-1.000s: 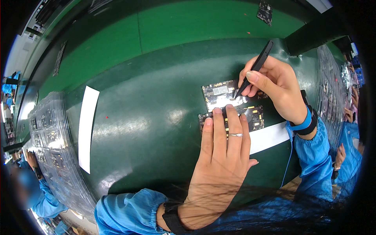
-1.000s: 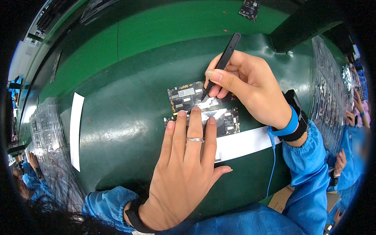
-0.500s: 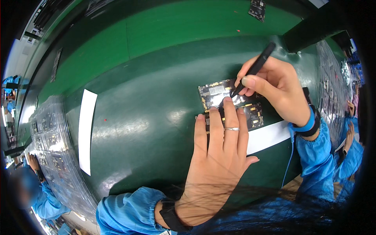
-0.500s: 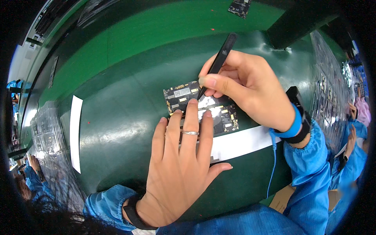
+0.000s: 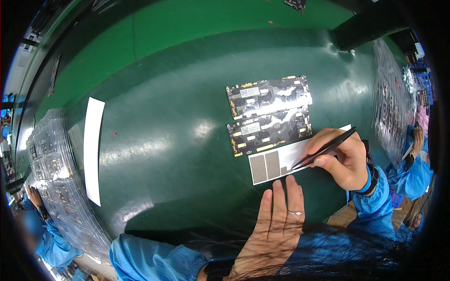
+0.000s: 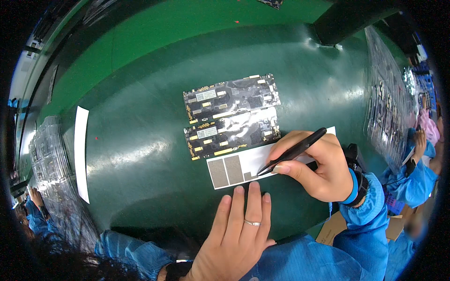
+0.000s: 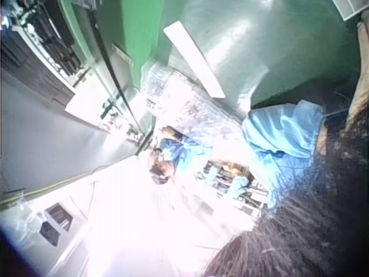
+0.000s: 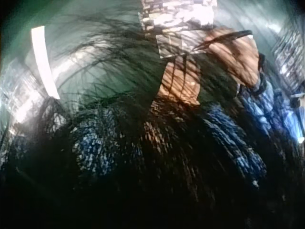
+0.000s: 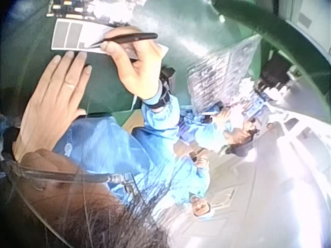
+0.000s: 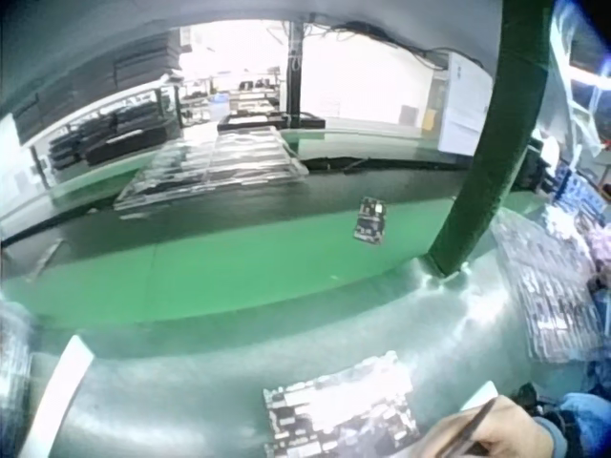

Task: The person assembles printed circuit boards by applying labels and small electronic parts from a component tray onto the boards using tweezers.

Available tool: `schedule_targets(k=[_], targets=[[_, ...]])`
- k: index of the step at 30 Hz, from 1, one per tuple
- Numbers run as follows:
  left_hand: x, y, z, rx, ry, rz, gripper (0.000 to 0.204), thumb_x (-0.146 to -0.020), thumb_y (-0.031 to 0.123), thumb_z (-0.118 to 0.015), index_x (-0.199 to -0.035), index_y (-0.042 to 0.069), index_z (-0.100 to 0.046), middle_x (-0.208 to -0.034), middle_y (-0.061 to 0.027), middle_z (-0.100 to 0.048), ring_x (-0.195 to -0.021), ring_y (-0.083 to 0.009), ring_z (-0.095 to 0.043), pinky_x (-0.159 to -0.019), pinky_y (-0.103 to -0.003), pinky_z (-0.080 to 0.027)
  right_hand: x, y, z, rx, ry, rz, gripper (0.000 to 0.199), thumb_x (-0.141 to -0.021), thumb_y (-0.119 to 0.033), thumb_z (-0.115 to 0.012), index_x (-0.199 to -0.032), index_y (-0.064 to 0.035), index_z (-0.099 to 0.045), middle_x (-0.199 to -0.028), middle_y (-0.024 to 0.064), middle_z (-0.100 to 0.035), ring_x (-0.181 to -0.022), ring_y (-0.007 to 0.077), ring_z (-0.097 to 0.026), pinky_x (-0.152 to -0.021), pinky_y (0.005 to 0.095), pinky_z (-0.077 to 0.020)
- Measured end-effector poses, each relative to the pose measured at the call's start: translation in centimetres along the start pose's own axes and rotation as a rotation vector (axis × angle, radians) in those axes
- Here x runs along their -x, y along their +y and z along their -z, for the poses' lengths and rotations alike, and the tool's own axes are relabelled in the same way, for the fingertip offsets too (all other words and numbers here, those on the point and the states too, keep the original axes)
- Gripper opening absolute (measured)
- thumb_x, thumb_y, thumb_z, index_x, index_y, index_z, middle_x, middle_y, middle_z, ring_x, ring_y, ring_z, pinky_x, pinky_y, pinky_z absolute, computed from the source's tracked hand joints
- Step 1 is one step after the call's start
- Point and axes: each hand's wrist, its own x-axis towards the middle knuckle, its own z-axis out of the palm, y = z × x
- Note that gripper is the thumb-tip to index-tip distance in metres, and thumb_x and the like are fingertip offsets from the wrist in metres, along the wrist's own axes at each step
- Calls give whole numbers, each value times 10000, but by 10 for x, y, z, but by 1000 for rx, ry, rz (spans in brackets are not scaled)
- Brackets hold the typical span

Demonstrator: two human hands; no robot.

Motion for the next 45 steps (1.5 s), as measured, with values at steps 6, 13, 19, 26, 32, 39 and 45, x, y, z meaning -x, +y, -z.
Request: schedule_targets(k=[6, 13, 19, 26, 32, 39, 45], targets=[[0, 1, 3, -77, 6, 42, 524, -1023, 290, -397, -1423, -32, -499, -1465, -254, -479, -1372, -394, -487, -1197, -514, -337, -5, -2, 1, 29, -60, 55, 116, -890, 20, -698, -999, 56, -683, -960, 160, -726, -815, 234, -713, -750, 315, -555], [-5, 3, 5, 7, 31, 63, 556, -1011, 340, -423, -1431, -17, -498, -1420, -235, -493, -1359, -402, -494, -1190, -504, -346, -6, -13, 12, -319, 207, -136, 153, -977, -70, -640, -1076, 46, -648, -977, 157, -716, -818, 166, -710, -721, 280, -580], [-11, -17, 17, -96, 17, 69, 758, -951, 567, -493, -1432, -19, -494, -1374, -219, -503, -1370, -396, -471, -1181, -494, -350, -69, -17, -26, -286, 173, -138, 195, -1013, -108, -631, -1120, 55, -633, -930, 82, -680, -827, 118, -663, -714, 243, -531], [-24, -29, 13, -52, -6, 185, 886, -878, 665, -570, -1428, -26, -495, -1488, -275, -448, -1385, -405, -461, -1186, -500, -338, -78, -17, -32, -285, 166, -104, 153, -1025, -102, -580, -1097, 26, -624, -988, 105, -679, -821, 129, -669, -704, 243, -533], [-22, -33, 18, -42, 24, 219, 866, -883, 645, -580, -1413, -36, -508, -1464, -275, -471, -1374, -419, -474, -1189, -503, -336, -89, -20, -41, -268, 102, -102, 166, -1022, -123, -610, -1098, 23, -630, -986, 101, -683, -824, 126, -674, -712, 250, -530], [-22, -33, 16, -59, 49, 257, 789, -922, 581, -560, -1381, -60, -535, -1459, -277, -476, -1370, -430, -477, -1187, -515, -337, -89, -19, -43, -237, 101, -122, 183, -1014, -119, -628, -1116, 32, -636, -970, 87, -689, -827, 118, -669, -727, 255, -528], [-21, -33, 14, -79, 36, 245, 805, -919, 596, -558, -1387, -58, -533, -1450, -276, -482, -1375, -438, -472, -1185, -516, -339, -89, -18, -46, -230, 106, -126, 181, -1025, -142, -619, -1112, 15, -637, -977, 87, -685, -825, 123, -671, -729, 251, -525]])
